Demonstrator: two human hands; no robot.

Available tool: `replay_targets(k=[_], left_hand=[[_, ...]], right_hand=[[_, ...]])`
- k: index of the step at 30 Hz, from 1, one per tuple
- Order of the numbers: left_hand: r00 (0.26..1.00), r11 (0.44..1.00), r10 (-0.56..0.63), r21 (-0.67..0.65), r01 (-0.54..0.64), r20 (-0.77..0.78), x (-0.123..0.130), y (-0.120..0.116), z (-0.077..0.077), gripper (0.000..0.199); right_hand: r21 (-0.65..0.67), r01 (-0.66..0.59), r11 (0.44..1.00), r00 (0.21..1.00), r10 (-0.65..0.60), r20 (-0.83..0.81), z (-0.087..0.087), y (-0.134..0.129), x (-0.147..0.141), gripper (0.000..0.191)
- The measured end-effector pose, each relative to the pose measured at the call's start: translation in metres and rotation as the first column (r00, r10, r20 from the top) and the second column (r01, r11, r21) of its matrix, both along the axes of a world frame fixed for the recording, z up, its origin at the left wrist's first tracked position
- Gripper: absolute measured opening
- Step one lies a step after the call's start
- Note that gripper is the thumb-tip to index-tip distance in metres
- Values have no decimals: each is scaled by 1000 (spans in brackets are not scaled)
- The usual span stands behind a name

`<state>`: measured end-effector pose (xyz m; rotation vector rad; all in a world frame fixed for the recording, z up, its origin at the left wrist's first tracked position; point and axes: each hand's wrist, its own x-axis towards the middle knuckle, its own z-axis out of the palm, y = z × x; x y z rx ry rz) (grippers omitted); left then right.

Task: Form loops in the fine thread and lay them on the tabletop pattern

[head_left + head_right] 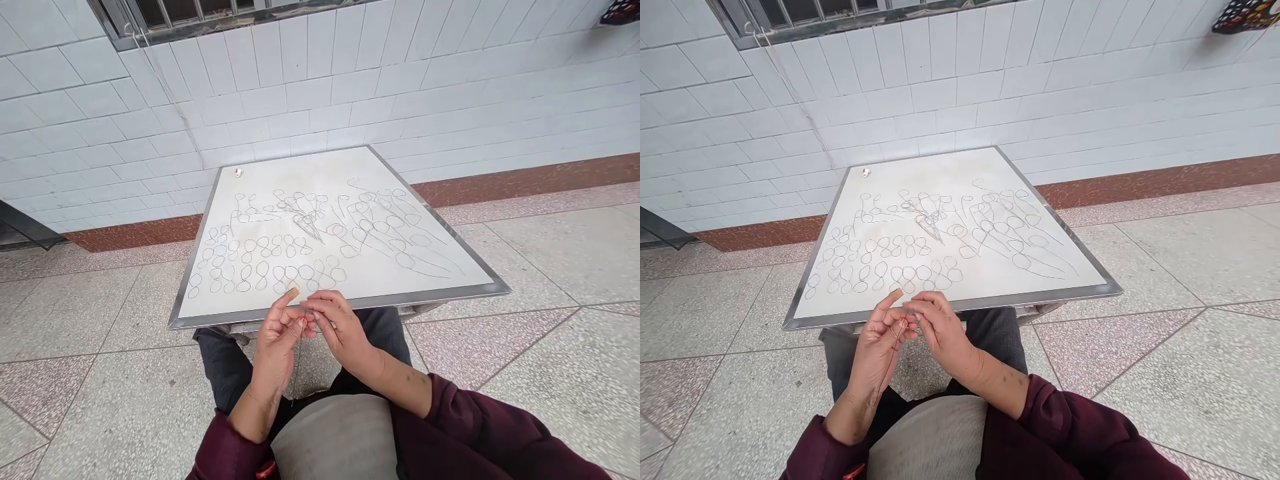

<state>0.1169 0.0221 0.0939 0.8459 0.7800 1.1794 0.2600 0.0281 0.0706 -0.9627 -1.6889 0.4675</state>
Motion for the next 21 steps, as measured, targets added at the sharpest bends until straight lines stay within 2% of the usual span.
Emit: replay_targets(k=[5, 12, 16, 21], left_hand=[[998, 999, -6, -35, 9, 66, 1, 0, 3, 39], [995, 994, 22, -112, -12, 94, -1, 0, 3, 41], [991, 987, 64, -152, -45, 121, -1, 0, 3, 41], [983, 980, 131, -167, -109, 127, 0, 2, 0, 40]], right_hand=[[-16, -35, 999, 999, 35, 4, 2, -1, 1, 36], [-1, -53, 999, 998, 53, 32, 2, -2, 2, 40], [93, -46, 995, 996, 38, 81, 2, -4, 3, 40], [213, -63, 975, 990, 34, 139, 3, -4, 1, 30]])
